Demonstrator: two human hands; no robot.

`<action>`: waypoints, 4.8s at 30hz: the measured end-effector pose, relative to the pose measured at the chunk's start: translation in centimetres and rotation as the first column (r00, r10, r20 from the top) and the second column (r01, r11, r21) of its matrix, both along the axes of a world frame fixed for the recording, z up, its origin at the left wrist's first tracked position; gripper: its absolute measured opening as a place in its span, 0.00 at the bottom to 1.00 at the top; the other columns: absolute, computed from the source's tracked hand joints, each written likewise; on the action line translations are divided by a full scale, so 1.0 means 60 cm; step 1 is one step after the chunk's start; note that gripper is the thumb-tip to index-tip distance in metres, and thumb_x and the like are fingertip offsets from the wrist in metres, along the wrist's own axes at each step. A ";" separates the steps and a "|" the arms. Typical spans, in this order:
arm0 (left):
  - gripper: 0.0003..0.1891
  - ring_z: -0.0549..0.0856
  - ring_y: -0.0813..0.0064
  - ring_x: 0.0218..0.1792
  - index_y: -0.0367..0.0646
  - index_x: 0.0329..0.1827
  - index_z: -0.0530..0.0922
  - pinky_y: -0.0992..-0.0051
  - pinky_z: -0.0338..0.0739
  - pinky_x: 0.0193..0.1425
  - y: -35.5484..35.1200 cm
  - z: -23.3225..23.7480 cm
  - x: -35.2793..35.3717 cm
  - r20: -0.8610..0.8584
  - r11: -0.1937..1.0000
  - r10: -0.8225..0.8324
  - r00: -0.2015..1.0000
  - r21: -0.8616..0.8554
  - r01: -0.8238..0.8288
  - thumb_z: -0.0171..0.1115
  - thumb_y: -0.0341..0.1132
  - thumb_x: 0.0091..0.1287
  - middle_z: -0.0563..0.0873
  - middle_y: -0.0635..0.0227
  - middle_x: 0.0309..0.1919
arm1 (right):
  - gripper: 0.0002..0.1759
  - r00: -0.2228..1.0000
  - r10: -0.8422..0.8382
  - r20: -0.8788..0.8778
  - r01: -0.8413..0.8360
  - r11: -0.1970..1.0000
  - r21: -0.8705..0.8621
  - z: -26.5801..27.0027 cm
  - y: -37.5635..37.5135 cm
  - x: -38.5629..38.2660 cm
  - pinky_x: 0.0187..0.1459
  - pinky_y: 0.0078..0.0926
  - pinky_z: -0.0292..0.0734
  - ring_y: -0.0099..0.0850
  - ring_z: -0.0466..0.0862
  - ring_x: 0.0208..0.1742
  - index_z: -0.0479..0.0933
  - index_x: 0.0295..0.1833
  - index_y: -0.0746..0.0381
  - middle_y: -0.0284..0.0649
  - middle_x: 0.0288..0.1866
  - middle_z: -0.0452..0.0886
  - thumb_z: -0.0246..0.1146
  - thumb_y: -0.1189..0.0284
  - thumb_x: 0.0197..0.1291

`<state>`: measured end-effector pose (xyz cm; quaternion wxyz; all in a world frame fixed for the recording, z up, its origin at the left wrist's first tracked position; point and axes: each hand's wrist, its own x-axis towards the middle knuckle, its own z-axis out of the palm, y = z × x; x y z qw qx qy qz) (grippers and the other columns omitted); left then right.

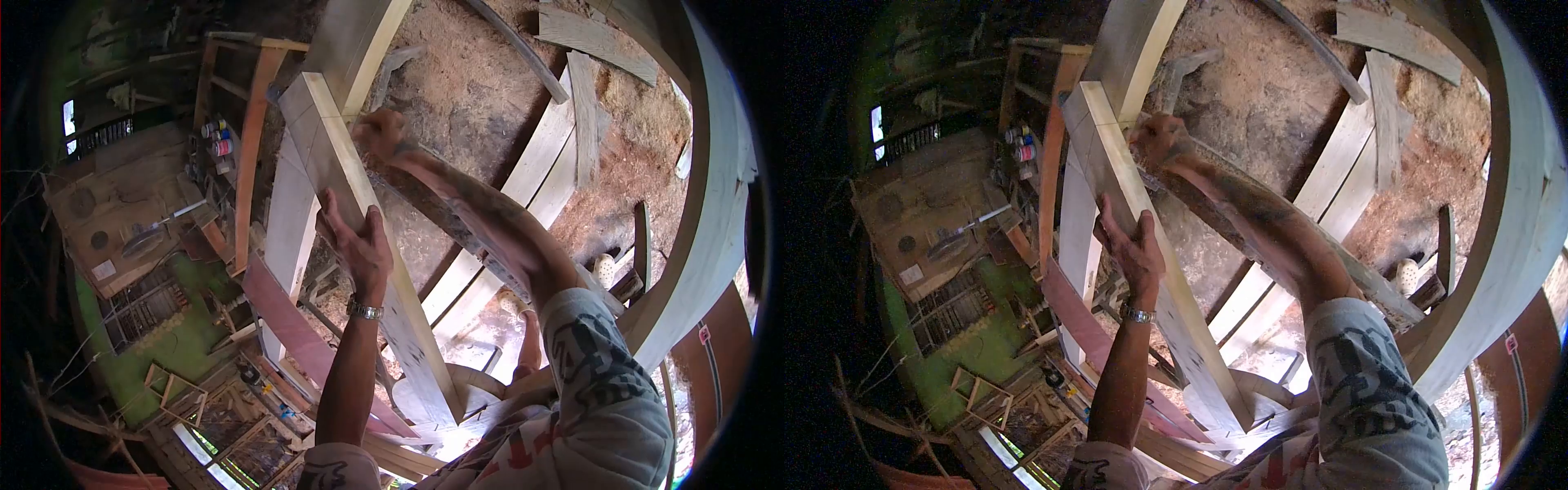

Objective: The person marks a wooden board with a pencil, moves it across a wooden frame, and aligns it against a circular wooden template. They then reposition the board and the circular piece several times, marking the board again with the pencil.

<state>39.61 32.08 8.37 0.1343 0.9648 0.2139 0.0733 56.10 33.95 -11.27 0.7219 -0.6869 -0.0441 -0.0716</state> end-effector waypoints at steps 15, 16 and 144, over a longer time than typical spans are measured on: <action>0.38 0.64 0.44 0.70 0.37 0.77 0.58 0.49 0.60 0.72 -0.005 0.000 0.001 0.023 1.000 -0.014 1.000 0.023 0.014 0.62 0.42 0.68 0.68 0.44 0.68 | 0.22 0.937 0.290 -0.192 -0.305 0.951 -0.055 0.056 -0.065 0.011 0.44 0.40 0.79 0.44 0.86 0.41 0.87 0.43 0.61 0.49 0.39 0.87 0.72 0.53 0.56; 0.38 0.64 0.44 0.69 0.37 0.77 0.58 0.49 0.60 0.72 -0.005 0.001 0.001 0.018 1.000 -0.012 1.000 0.015 0.012 0.62 0.43 0.68 0.68 0.43 0.68 | 0.22 0.925 0.320 -0.203 -0.331 0.943 -0.023 0.058 -0.069 0.014 0.45 0.40 0.79 0.42 0.86 0.41 0.87 0.42 0.61 0.48 0.38 0.87 0.72 0.52 0.57; 0.40 0.64 0.38 0.68 0.37 0.78 0.56 0.45 0.61 0.72 0.001 0.001 -0.002 -0.004 0.999 -0.037 0.999 0.021 0.037 0.64 0.42 0.68 0.64 0.36 0.70 | 0.08 0.784 0.427 0.451 -0.203 0.862 -0.464 0.043 -0.113 0.034 0.43 0.38 0.79 0.39 0.86 0.37 0.81 0.47 0.55 0.36 0.36 0.86 0.63 0.67 0.64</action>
